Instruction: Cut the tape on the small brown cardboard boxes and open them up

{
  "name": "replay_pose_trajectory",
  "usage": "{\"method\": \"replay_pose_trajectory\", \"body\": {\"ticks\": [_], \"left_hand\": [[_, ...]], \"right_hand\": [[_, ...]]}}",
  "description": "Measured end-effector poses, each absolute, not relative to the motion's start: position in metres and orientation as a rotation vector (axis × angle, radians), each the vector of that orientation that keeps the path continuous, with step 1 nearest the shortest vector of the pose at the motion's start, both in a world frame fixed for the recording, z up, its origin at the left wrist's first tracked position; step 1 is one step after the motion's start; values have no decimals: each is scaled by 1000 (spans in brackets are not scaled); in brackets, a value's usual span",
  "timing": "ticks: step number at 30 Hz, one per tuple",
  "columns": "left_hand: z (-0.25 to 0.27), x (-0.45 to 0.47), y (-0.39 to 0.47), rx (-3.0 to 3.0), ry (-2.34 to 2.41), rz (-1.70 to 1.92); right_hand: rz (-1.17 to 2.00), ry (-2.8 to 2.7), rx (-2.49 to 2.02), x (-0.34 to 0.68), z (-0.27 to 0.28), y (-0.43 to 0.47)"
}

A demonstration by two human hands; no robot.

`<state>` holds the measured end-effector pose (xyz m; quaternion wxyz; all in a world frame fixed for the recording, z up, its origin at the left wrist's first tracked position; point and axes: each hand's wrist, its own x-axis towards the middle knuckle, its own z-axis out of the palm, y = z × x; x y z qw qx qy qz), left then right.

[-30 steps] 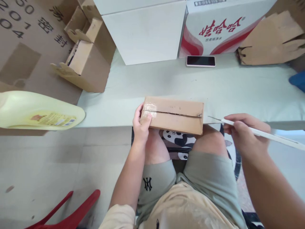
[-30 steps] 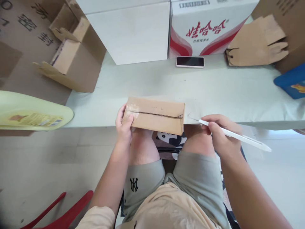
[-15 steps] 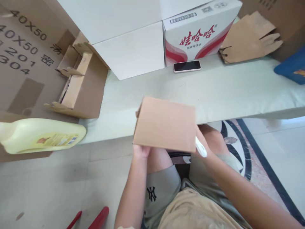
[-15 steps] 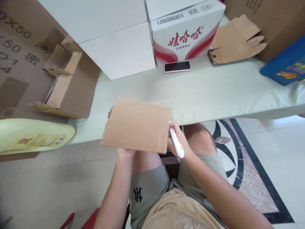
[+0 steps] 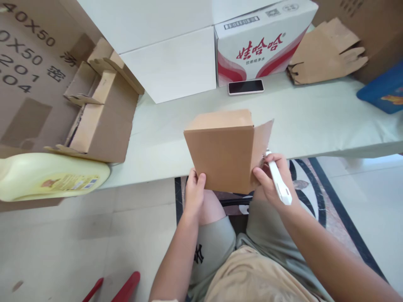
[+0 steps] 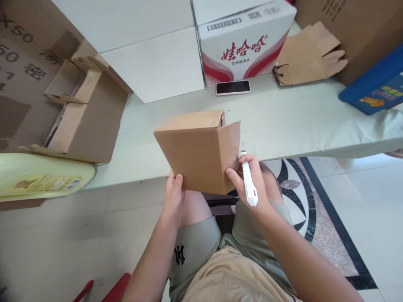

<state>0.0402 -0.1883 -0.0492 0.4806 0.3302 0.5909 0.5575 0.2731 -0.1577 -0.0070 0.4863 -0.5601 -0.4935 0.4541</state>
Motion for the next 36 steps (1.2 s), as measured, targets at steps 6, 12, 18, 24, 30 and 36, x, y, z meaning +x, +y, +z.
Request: {"method": "replay_pose_trajectory", "body": {"ticks": [6,12,18,24,30,36], "left_hand": [[-47,34,-189,846,1422,1276],[-54,29,-192,748,1404,1129],[-42,31,-193,456,1147,1332],[-33,31,-184,548,1227,1375],[-33,27,-170,459,1491,1335],[-26,21,-161,339,1347,1316]], "right_hand": [[996,-1389,-1415,275,4,-159],[1087,-1660,-1372,270,14,-159],[1033,-1750,-1308,270,9,-157],[985,-1651,-1402,270,13,-154],[937,-1572,-1592,284,1,-153],[921,-1564,-1573,288,-8,-155]]}}
